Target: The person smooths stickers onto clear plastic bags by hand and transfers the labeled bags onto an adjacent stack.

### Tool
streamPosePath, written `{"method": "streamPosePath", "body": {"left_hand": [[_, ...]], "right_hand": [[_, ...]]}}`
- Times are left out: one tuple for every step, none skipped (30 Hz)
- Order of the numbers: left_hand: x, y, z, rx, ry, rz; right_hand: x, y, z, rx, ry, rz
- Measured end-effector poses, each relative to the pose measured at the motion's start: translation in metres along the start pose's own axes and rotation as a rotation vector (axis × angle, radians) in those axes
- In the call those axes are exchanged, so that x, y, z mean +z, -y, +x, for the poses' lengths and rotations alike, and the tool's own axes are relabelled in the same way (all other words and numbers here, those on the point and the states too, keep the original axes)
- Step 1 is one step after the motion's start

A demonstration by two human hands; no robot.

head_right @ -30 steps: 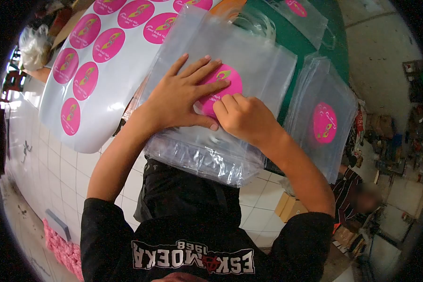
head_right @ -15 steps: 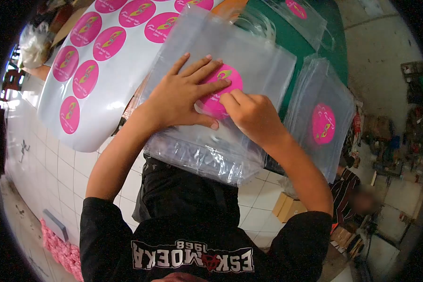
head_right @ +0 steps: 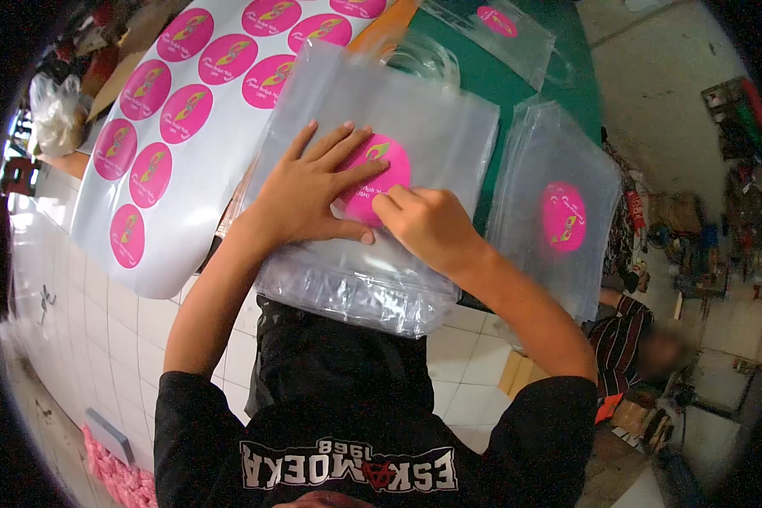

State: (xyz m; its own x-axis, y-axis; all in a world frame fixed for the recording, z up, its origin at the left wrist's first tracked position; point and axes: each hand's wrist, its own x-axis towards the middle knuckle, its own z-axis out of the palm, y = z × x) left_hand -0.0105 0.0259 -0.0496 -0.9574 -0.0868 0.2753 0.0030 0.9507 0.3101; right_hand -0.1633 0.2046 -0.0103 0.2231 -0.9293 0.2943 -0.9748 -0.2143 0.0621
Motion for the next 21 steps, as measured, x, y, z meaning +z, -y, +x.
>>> {"method": "streamPosePath", "body": {"left_hand": [[-0.001,-0.001,0.000,0.004,0.002,0.008],[-0.003,-0.002,-0.001,0.006,0.006,0.015],[-0.003,-0.004,-0.003,0.010,0.003,0.021],[-0.004,-0.007,-0.005,0.018,-0.002,0.048],[-0.005,-0.011,-0.006,0.028,-0.009,0.077],[-0.006,-0.019,-0.009,0.039,-0.014,0.086],[-0.006,-0.030,-0.014,0.005,0.023,0.102],[-0.004,-0.040,-0.018,-0.033,0.067,0.112],[-0.004,-0.047,-0.020,-0.029,0.079,0.108],[-0.006,-0.054,-0.022,-0.058,0.042,0.109],[-0.007,-0.058,-0.025,-0.088,0.005,0.114],[-0.006,-0.059,-0.027,-0.094,0.016,0.121],[-0.004,-0.059,-0.029,-0.071,-0.041,0.100],[-0.004,-0.058,-0.031,-0.047,-0.099,0.079],[-0.005,-0.058,-0.034,-0.052,-0.090,0.089],[-0.007,-0.057,-0.037,-0.043,-0.087,0.030],[-0.008,-0.056,-0.039,-0.034,-0.084,-0.029],[-0.008,-0.056,-0.038,-0.035,-0.072,-0.024],[-0.008,-0.056,-0.036,-0.104,-0.100,-0.071],[-0.009,-0.057,-0.034,-0.174,-0.131,-0.119],[-0.011,-0.057,-0.030,-0.176,-0.126,-0.116]], "right_hand": [[0.004,-0.002,-0.003,0.113,-0.073,0.104],[0.007,-0.004,-0.006,0.225,-0.145,0.212],[0.007,-0.005,-0.007,0.224,-0.152,0.208],[0.006,-0.007,-0.007,0.370,-0.167,0.372],[0.006,-0.010,-0.006,0.513,-0.183,0.535],[0.010,-0.014,-0.007,0.513,-0.197,0.527],[0.016,-0.016,-0.008,0.721,-0.205,0.782],[0.021,-0.017,-0.012,0.932,-0.206,1.045],[0.021,-0.018,-0.012,0.943,-0.207,1.051],[0.023,-0.020,-0.011,0.927,-0.219,1.048],[0.026,-0.019,-0.011,0.908,-0.232,1.047],[0.026,-0.017,-0.010,0.906,-0.233,1.061],[0.025,-0.017,-0.010,0.928,-0.229,1.076],[0.024,-0.018,-0.009,0.947,-0.225,1.090],[0.025,-0.018,-0.010,0.943,-0.228,1.104],[0.027,-0.017,-0.011,0.945,-0.241,1.104],[0.028,-0.017,-0.011,0.950,-0.255,1.102],[0.029,-0.017,-0.012,0.952,-0.259,1.116],[0.030,-0.016,-0.012,0.918,-0.257,1.068],[0.030,-0.016,-0.012,0.882,-0.255,1.018],[0.030,-0.017,-0.012,0.883,-0.256,1.024]]}}
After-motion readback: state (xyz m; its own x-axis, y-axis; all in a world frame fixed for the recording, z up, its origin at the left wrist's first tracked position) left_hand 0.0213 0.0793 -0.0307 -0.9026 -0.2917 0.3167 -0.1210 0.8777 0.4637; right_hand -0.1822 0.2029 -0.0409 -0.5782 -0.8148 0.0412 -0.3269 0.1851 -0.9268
